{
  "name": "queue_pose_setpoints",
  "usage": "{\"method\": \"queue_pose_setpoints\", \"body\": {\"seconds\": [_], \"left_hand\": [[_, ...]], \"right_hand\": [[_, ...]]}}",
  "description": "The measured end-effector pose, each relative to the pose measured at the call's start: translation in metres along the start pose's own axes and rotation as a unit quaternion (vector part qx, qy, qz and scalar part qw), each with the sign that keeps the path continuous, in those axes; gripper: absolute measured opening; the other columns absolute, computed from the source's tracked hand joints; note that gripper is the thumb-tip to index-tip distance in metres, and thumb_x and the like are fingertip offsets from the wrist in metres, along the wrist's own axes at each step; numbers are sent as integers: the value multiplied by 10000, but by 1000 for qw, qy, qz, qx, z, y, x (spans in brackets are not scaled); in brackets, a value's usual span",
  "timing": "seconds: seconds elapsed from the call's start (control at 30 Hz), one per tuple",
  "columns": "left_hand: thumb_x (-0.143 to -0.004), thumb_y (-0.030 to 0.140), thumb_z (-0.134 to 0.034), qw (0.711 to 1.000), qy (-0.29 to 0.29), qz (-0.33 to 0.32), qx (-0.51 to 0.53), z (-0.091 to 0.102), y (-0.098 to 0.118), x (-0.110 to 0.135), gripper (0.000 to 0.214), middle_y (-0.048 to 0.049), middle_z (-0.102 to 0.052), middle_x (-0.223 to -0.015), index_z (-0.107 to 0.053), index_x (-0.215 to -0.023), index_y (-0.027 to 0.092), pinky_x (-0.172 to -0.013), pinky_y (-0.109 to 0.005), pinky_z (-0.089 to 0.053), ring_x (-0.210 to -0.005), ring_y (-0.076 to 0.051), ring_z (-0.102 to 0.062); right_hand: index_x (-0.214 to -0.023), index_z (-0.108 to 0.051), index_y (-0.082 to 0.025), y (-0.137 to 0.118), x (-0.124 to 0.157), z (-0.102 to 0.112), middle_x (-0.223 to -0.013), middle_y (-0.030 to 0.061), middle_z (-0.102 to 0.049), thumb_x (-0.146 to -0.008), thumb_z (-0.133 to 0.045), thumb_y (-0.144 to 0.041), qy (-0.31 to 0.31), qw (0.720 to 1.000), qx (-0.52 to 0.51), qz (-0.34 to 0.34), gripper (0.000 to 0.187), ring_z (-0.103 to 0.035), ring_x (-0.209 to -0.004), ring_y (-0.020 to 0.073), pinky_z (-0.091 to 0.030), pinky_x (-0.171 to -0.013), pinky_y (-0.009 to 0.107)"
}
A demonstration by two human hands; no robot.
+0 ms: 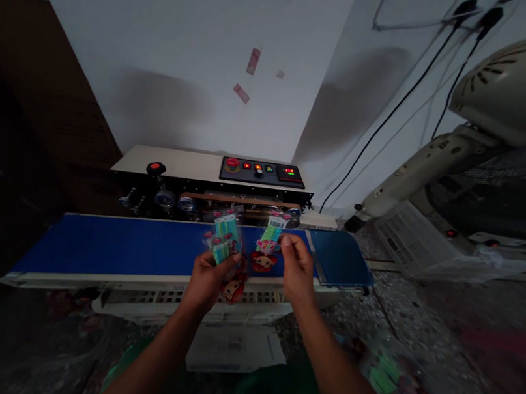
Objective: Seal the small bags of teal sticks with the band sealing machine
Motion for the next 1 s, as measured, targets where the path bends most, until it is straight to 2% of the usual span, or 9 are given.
{"method": "queue_pose_setpoints", "body": {"seconds": [0.17, 0.33, 0.43, 0.53, 0.63, 0.73, 0.87, 0.93, 1.0], "left_hand": [[-614, 262, -763, 1000, 0, -6, -28, 4, 0, -3, 272, -10, -680, -701, -664, -838, 145, -602, -257, -484, -599, -132, -614], [-620, 245, -760, 999, -16, -34, -33, 3, 1, -2, 304, -4, -674, -745, -632, -884, 165, -583, -226, -465, -615, -117, -599], [-616, 247, -759, 999, -36, -23, -27, 0, 0, -1, 327, -16, -677, -764, -631, -905, 164, -588, -235, -466, -625, -126, -603], [-602, 243, -766, 999, -43, -15, -24, -2, -2, -1, 327, -2, -677, -752, -634, -892, 171, -605, -243, -471, -622, -123, -604], [-582, 239, -776, 999, -38, -10, -20, -4, -3, 0, 344, -4, -684, -766, -638, -890, 173, -625, -258, -484, -638, -132, -613], [-593, 246, -771, 999, -41, -4, -32, -5, -2, 1, 327, -15, -694, -777, -647, -885, 166, -631, -264, -488, -644, -140, -620], [-626, 278, -750, 998, -54, 6, -37, -5, 0, 2, 304, -29, -702, -773, -658, -888, 156, -619, -272, -490, -634, -152, -628], [-636, 284, -743, 998, -60, 0, -32, -5, 0, 3, 305, -32, -704, -787, -659, -900, 157, -618, -271, -491, -641, -155, -632], [-641, 281, -740, 998, -63, -9, -28, -5, 1, 3, 303, -34, -708, -817, -660, -907, 159, -639, -272, -494, -666, -157, -638]], "right_hand": [[-868, -555, -191, 17, -32, 42, -655, -19, -554, -856, -376, -518, 64, 985, 157, -29, 374, -502, -565, 119, -396, -567, 226], [-990, -565, -143, 42, -64, 82, -697, 50, -611, -899, -301, -397, 66, 916, 382, -103, 377, -519, -499, 130, -366, -524, 234], [-1008, -577, -129, 48, -77, 88, -774, 95, -650, -904, -299, -312, 47, 856, 493, -148, 349, -592, -631, 159, -373, -583, 238], [-1016, -583, -138, 50, -85, 78, -860, 123, -667, -902, -317, -297, 31, 830, 530, -171, 331, -624, -782, 199, -381, -630, 252], [-1028, -582, -135, 46, -87, 58, -867, 133, -670, -901, -335, -292, 1, 831, 532, -164, 319, -627, -851, 219, -396, -674, 264], [-1054, -582, -116, 33, -79, 37, -936, 154, -658, -890, -384, -299, -19, 854, 512, -88, 315, -601, -944, 232, -406, -773, 291], [-1097, -590, -180, 5, -41, 10, -1026, 96, -649, -877, -406, -446, -86, 962, 257, -12, 391, -587, -956, 200, -436, -809, 296], [-1084, -610, -221, -5, -19, -2, -1008, 50, -657, -859, -434, -470, -163, 980, 115, -20, 380, -594, -917, 185, -456, -783, 290], [-978, -656, -213, -9, -2, -10, -943, 29, -663, -836, -487, -455, -190, 980, 48, -18, 327, -591, -879, 180, -457, -769, 285]]}}
Point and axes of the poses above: each hand's wrist, its own x-axis away from the middle knuckle, its own z-axis out of the back of the hand, y = z × x, the point moved 1 cm from there along -x, towards the middle knuckle
